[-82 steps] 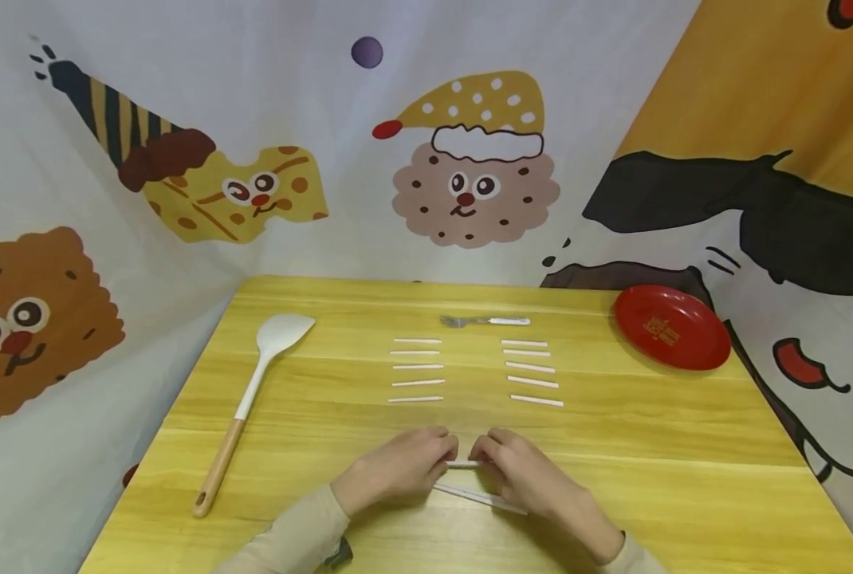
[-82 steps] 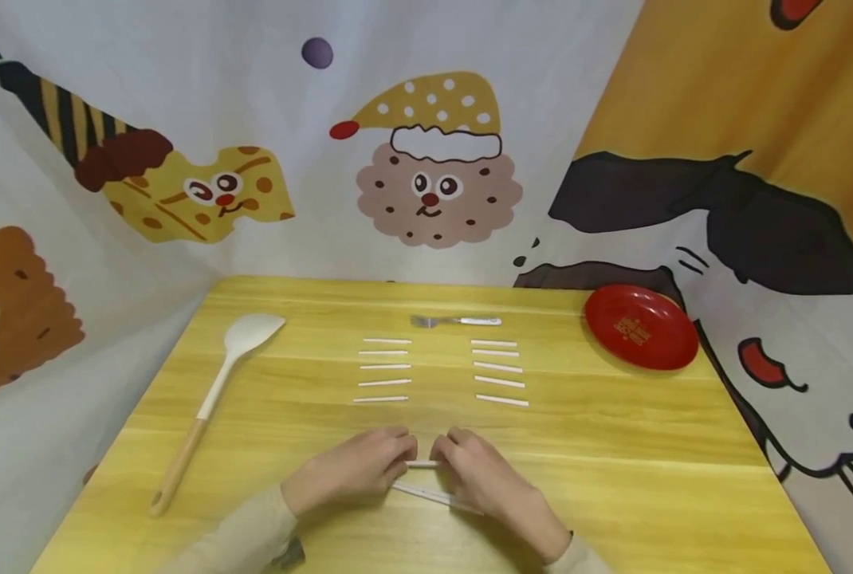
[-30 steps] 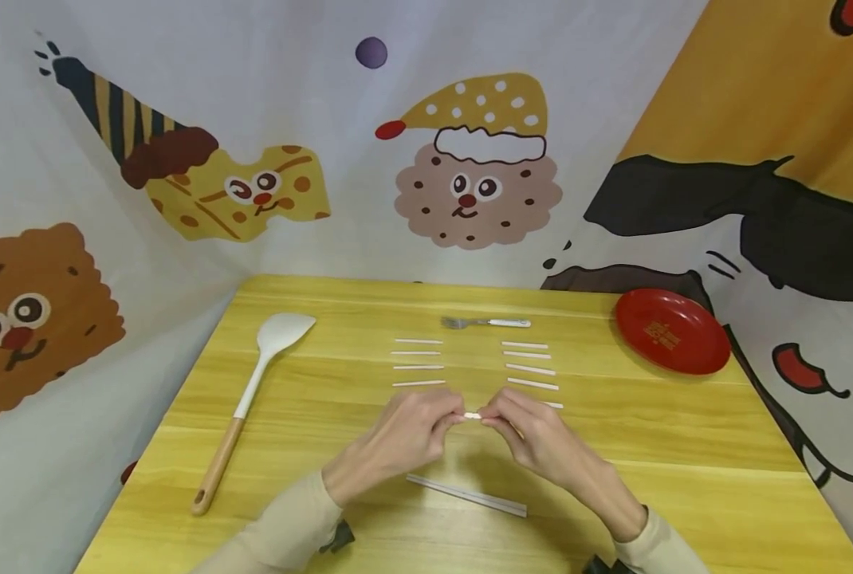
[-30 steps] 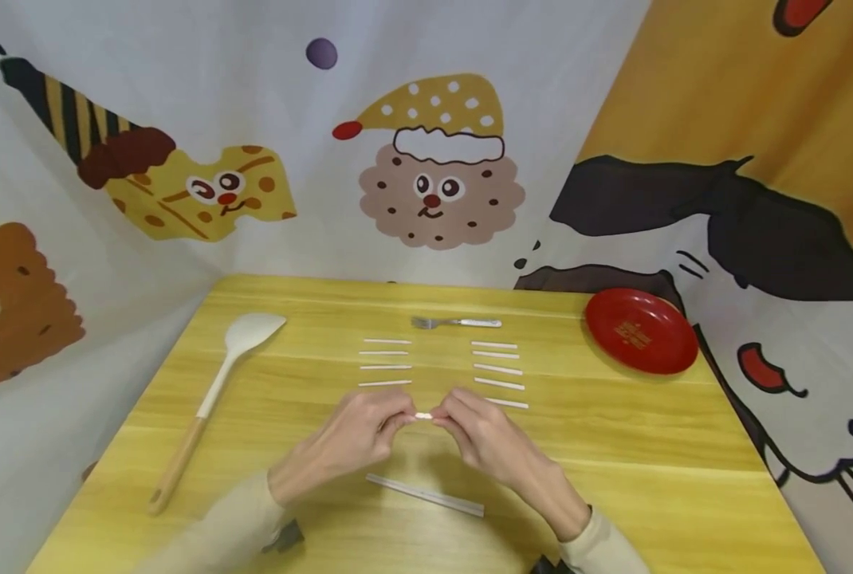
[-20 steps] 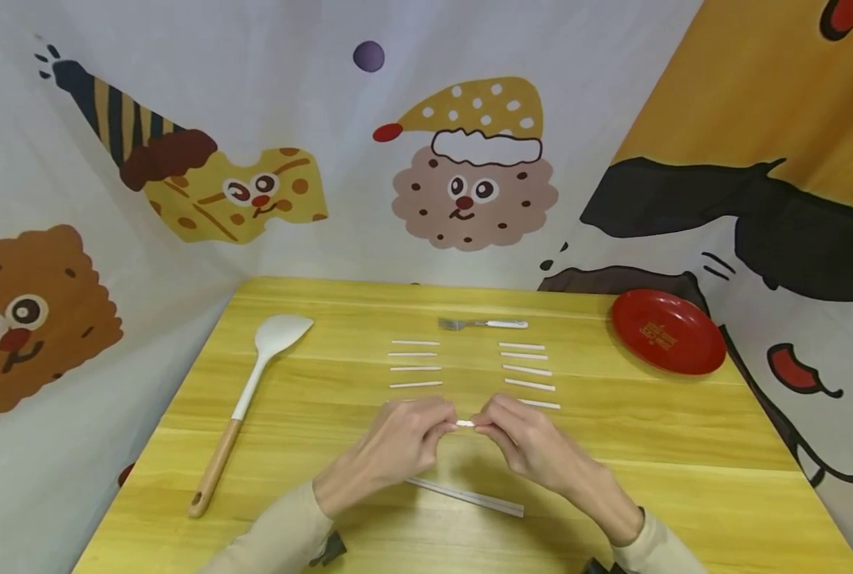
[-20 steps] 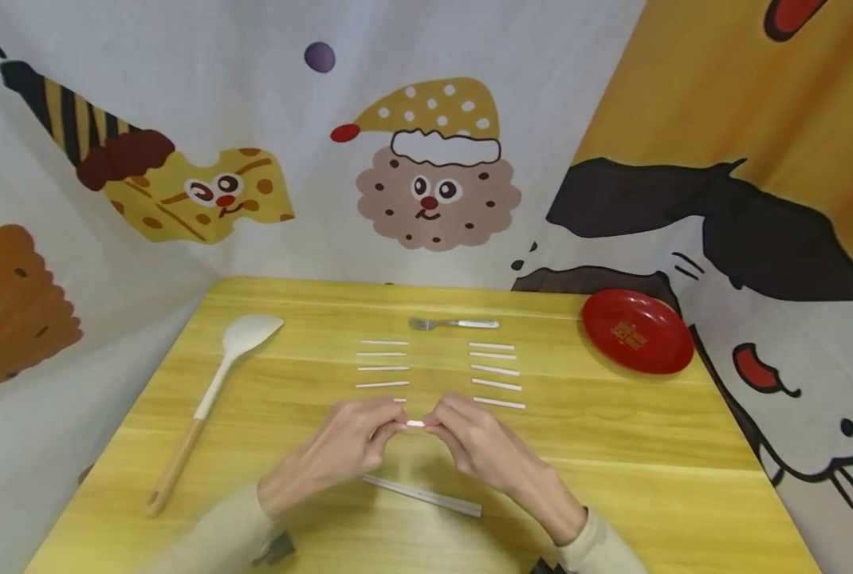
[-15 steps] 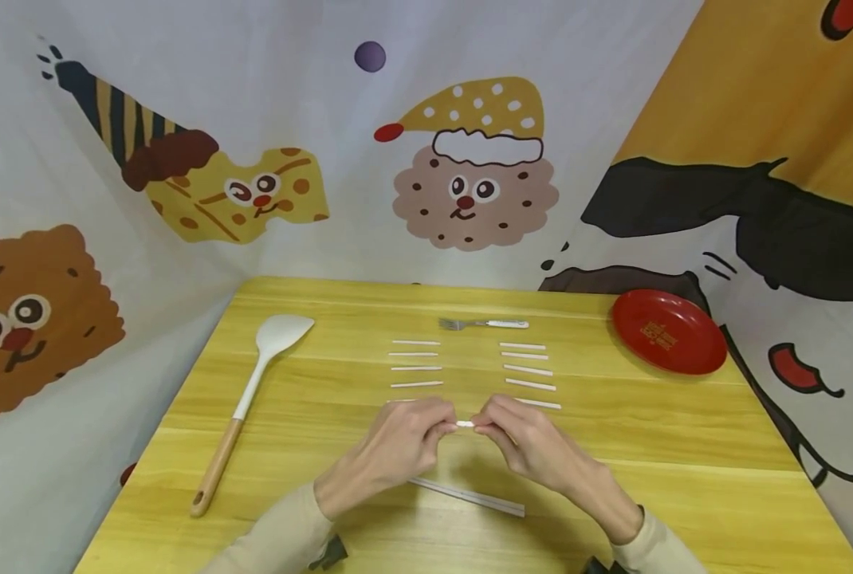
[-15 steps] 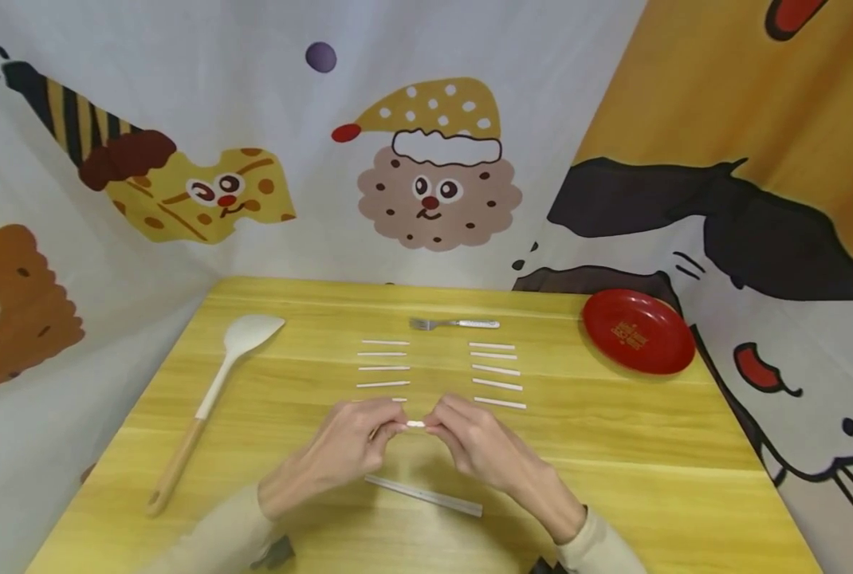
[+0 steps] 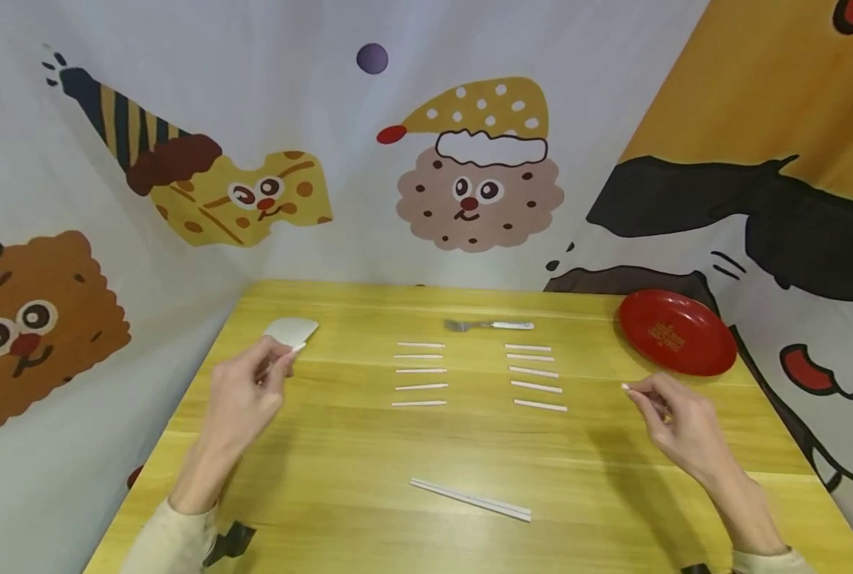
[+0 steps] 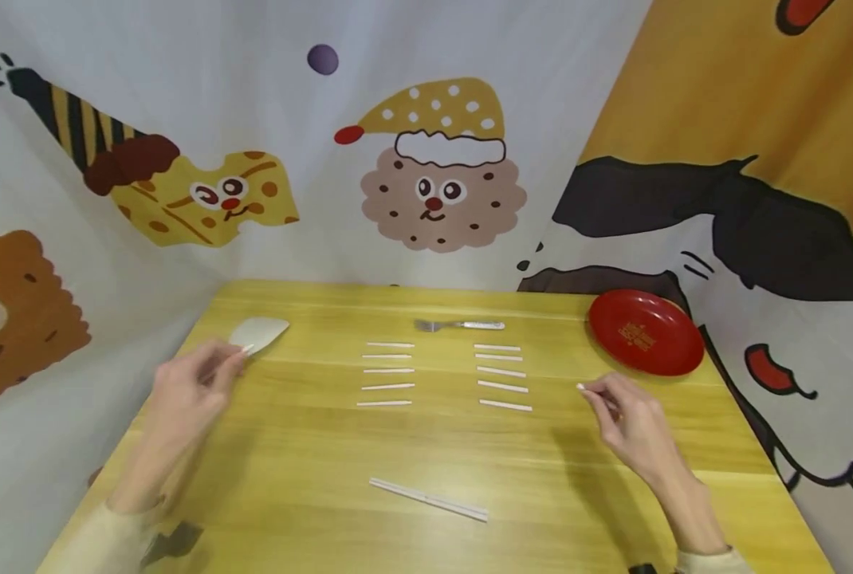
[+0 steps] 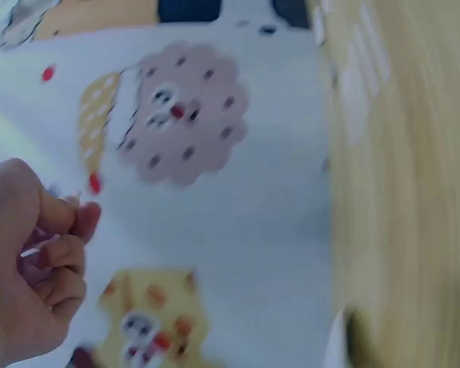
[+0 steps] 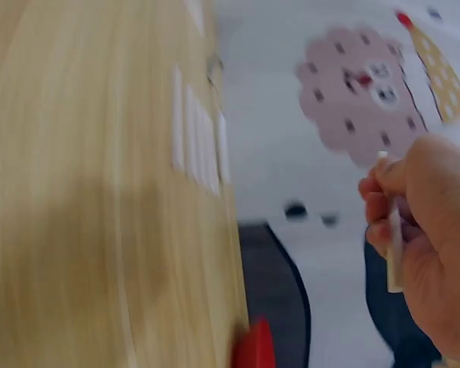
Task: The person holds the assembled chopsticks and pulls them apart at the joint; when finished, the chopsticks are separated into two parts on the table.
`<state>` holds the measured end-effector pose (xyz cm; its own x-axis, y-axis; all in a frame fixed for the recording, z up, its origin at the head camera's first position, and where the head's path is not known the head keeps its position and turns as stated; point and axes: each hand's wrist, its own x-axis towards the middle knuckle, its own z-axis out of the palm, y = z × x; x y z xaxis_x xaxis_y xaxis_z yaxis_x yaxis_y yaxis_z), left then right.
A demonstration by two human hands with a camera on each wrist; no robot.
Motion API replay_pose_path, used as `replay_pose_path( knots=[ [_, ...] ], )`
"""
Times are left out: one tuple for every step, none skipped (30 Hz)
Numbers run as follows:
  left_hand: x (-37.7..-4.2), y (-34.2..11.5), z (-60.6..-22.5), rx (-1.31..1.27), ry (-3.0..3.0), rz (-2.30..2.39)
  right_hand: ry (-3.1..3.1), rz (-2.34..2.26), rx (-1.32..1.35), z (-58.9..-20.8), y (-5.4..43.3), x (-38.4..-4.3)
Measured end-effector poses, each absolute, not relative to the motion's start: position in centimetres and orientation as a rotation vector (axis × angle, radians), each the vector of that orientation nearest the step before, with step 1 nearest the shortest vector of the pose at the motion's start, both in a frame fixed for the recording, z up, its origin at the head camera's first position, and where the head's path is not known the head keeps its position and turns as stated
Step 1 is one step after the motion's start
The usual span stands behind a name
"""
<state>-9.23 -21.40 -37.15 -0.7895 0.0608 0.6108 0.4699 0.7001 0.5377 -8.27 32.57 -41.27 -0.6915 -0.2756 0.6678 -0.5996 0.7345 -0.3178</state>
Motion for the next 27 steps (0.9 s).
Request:
replay_pose_path(
  knots=[
    [-9.7,-21.0,-37.3,-0.441,-2.398,-0.957,-2.377,0.693,0.678,-41.6,32.4,-8.5],
    [-10.1,-20.4,-37.6,-0.484,-2.454,-0.982,-2.412,0.685,0.702,-42.0,31.9,-8.7],
    [-10.4,-19.7,-37.9,-0.505,-2.514,-0.972,-2.434,0.674,0.723,-42.2,31.3,-8.9],
    [-10.7,-19.1,-38.2,-0.529,-2.561,-0.999,-2.444,0.678,0.746,-42.4,30.8,-9.2],
    [-11.0,-18.6,-38.6,-0.553,-2.600,-1.014,-2.452,0.674,0.756,-42.6,30.3,-9.3],
    [-11.2,-18.2,-38.9,-0.570,-2.631,-1.023,-2.450,0.667,0.763,-42.8,30.0,-9.5],
    [-11.4,-17.8,-39.3,-0.589,-2.656,-1.020,-2.448,0.665,0.768,-42.9,29.7,-9.7],
    [-11.7,-17.5,-39.6,-0.613,-2.679,-1.016,-2.445,0.664,0.781,-43.0,29.5,-9.9],
    [-11.9,-17.3,-39.9,-0.644,-2.698,-1.012,-2.440,0.657,0.796,-43.2,29.4,-10.0],
    [-12.2,-17.1,-40.3,-0.668,-2.718,-1.005,-2.434,0.649,0.812,-43.4,29.3,-10.2],
    [-12.4,-16.9,-40.6,-0.690,-2.730,-0.994,-2.431,0.636,0.826,-43.5,29.2,-10.5],
    [-12.7,-16.5,-40.9,-0.701,-2.742,-0.989,-2.428,0.628,0.838,-43.7,29.1,-10.7],
    [-12.9,-16.3,-41.3,-0.716,-2.746,-0.980,-2.431,0.628,0.851,-43.9,29.0,-10.9],
    [-13.1,-15.9,-41.6,-0.730,-2.749,-0.982,-2.434,0.622,0.864,-44.1,28.8,-11.1],
    [-13.3,-15.6,-41.9,-0.751,-2.751,-0.989,-2.438,0.625,0.873,-44.3,28.6,-11.3],
    [-13.5,-15.3,-42.2,-0.767,-2.757,-0.999,-2.448,0.631,0.882,-44.5,28.4,-11.4],
    [-13.7,-15.0,-42.5,-0.787,-2.767,-1.001,-2.455,0.639,0.891,-44.7,28.2,-11.6],
    [-13.9,-14.6,-42.7,-0.815,-2.775,-1.004,-2.461,0.651,0.901,-45.0,27.9,-11.7],
    [-14.0,-14.3,-42.9,-0.839,-2.784,-1.014,-2.467,0.664,0.906,-45.2,27.7,-11.8],
    [-14.1,-13.9,-43.1,-0.868,-2.793,-1.025,-2.475,0.670,0.909,-45.5,27.5,-11.8],
    [-14.2,-13.5,-43.2,-0.894,-2.804,-1.028,-2.479,0.675,0.912,-45.8,27.3,-11.9],
    [-14.3,-13.1,-43.4,-0.913,-2.820,-1.025,-2.485,0.672,0.914,-46.0,27.1,-11.9],
    [-14.3,-12.8,-43.6,-0.936,-2.830,-1.017,-2.488,0.673,0.915,-46.3,26.8,-11.9],
    [-14.4,-12.4,-43.7,-0.961,-2.837,-1.010,-2.495,0.675,0.913,-46.6,26.7,-11.9],
    [-14.4,-12.0,-43.9,-0.986,-2.839,-0.999,-2.503,0.678,0.913,-46.8,26.6,-11.9],
    [-14.4,-11.7,-44.1,-1.015,-2.842,-0.983,-2.511,0.685,0.916,-47.0,26.4,-11.8],
    [-14.4,-11.4,-44.3,-1.043,-2.845,-0.965,-2.518,0.694,0.919,-47.2,26.3,-11.8]
  ],
)
